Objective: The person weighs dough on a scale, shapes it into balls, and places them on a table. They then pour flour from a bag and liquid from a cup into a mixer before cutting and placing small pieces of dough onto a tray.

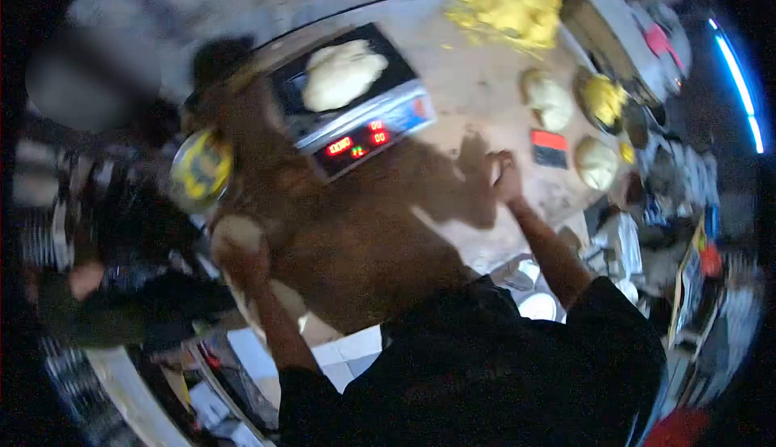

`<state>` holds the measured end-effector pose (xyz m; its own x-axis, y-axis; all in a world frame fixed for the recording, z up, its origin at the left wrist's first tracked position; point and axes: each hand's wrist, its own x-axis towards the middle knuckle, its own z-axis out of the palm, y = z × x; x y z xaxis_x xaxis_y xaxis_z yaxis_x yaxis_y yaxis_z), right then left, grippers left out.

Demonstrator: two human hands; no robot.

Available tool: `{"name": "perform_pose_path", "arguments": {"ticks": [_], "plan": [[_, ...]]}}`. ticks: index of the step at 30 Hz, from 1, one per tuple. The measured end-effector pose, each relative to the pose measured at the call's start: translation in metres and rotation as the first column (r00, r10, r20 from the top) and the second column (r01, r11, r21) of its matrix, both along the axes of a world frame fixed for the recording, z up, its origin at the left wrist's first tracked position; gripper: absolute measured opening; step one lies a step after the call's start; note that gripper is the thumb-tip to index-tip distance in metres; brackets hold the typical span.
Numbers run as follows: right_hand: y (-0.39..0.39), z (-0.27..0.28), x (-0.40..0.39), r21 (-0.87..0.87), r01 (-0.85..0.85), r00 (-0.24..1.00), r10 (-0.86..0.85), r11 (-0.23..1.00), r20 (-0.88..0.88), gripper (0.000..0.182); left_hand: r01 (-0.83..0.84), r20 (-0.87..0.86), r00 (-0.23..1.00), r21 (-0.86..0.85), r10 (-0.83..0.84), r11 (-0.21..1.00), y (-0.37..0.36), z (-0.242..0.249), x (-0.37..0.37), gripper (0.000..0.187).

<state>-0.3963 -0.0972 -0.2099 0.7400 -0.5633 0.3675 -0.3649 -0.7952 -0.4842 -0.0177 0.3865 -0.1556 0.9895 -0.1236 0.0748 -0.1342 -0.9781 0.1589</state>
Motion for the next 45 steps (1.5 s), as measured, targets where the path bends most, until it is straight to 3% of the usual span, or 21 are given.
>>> {"name": "perform_pose_path", "arguments": {"ticks": [1,3,6,7,9,10,12,15,16,17,19,21,23,28,33,35,37,39,41,43,45], "plan": [[-0.045,0.008,-0.036,-0.206,0.263,0.944,-0.295,0.943,-0.145,0.057,-0.049,0.061,0.997,0.036,0.047,0.998,-0.006,-0.013,0.004,0.093],[-0.108,0.012,-0.103,-0.039,0.652,0.699,-0.62,0.757,-0.356,0.064,-0.135,0.243,0.963,0.046,0.12,0.99,-0.023,-0.027,0.005,0.091],[-0.112,-0.022,-0.118,-0.244,0.68,0.512,-0.686,0.691,-0.516,0.07,0.215,0.42,0.899,-0.182,-0.122,0.96,-0.116,-0.019,-0.056,0.088],[-0.103,-0.043,-0.126,-0.207,0.53,0.717,-0.565,0.822,-0.408,0.068,0.369,0.381,0.889,-0.27,-0.253,0.89,-0.155,-0.015,-0.089,0.088],[-0.068,-0.064,-0.119,-0.325,0.173,0.832,-0.315,0.93,-0.458,0.066,0.589,0.254,0.807,-0.404,-0.533,0.7,-0.241,-0.008,-0.16,0.086],[-0.048,-0.001,-0.093,-0.056,0.039,0.826,-0.063,0.998,-0.561,0.06,0.678,0.184,0.714,-0.425,-0.676,0.6,-0.28,-0.006,-0.193,0.085],[-0.05,0.03,-0.073,0.071,-0.201,0.693,0.193,0.977,-0.694,0.059,0.849,0.049,0.43,-0.363,-0.901,0.385,-0.344,-0.004,-0.245,0.084],[-0.086,0.011,-0.063,-0.036,-0.346,0.746,0.252,0.938,-0.616,0.056,0.976,-0.106,0.162,-0.13,-0.981,0.175,-0.39,-0.02,-0.281,0.082],[-0.092,0.021,-0.053,-0.111,-0.339,0.81,0.23,0.934,-0.539,0.055,0.977,-0.169,0.175,-0.089,-0.97,0.192,-0.391,-0.03,-0.288,0.082],[-0.116,0.036,-0.056,0.153,-0.132,0.875,0.187,0.979,-0.446,0.056,0.959,-0.238,0.251,-0.07,-0.938,0.275,-0.386,-0.04,-0.293,0.081],[-0.157,0.083,-0.06,0.156,-0.013,0.922,0.072,0.988,-0.38,0.063,0.818,-0.384,0.52,-0.033,-0.763,0.575,-0.367,-0.063,-0.305,0.079],[-0.261,-0.101,-0.094,-0.569,0.161,0.849,-0.407,0.807,-0.337,0.064,0.622,-0.386,0.722,-0.002,-0.574,0.783,-0.359,-0.05,-0.301,0.077],[-0.27,0.005,-0.114,-0.195,0.279,0.862,-0.335,0.94,-0.38,0.061,0.49,-0.241,0.842,-0.034,-0.483,0.871,-0.357,-0.018,-0.279,0.075],[-0.244,0.042,-0.087,-0.212,0.17,0.824,-0.257,0.962,-0.505,0.07,0.6,0.25,0.791,-0.137,-0.558,0.788,-0.327,-0.055,-0.231,0.061],[-0.271,-0.009,-0.073,-0.37,0.158,0.789,-0.342,0.915,-0.511,0.051,0.614,0.12,0.778,0.056,-0.616,0.787,-0.3,-0.073,-0.248,0.044],[-0.295,0.007,-0.054,-0.196,0.205,0.821,-0.277,0.959,-0.499,0.042,0.52,0.196,0.831,0.062,-0.521,0.852,-0.291,-0.116,-0.207,0.04],[-0.33,0.035,-0.049,-0.172,0.11,0.884,-0.175,0.979,-0.433,0.053,0.516,0.204,0.839,-0.003,-0.505,0.856,-0.292,-0.097,-0.185,0.039],[-0.279,0.129,-0.042,-0.235,0.056,0.956,-0.119,0.97,-0.267,0.032,0.507,0.141,0.855,-0.439,-0.5,0.742,-0.297,-0.118,-0.161,0.038],[-0.235,0.17,-0.052,-0.255,-0.087,0.982,0.04,0.963,-0.182,0.049,0.559,0.146,0.814,-0.455,-0.562,0.693,-0.281,-0.119,-0.164,0.037],[-0.155,0.194,-0.067,-0.168,-0.031,0.944,-0.027,0.985,-0.328,0.05,0.69,0.2,0.716,-0.061,-0.668,0.721,-0.261,-0.098,-0.173,0.037],[-0.049,0.222,-0.091,-0.031,-0.031,0.916,0.016,0.999,-0.402,0.042,0.685,0.215,0.722,-0.093,-0.657,0.722,-0.245,-0.141,-0.157,0.037]]}}
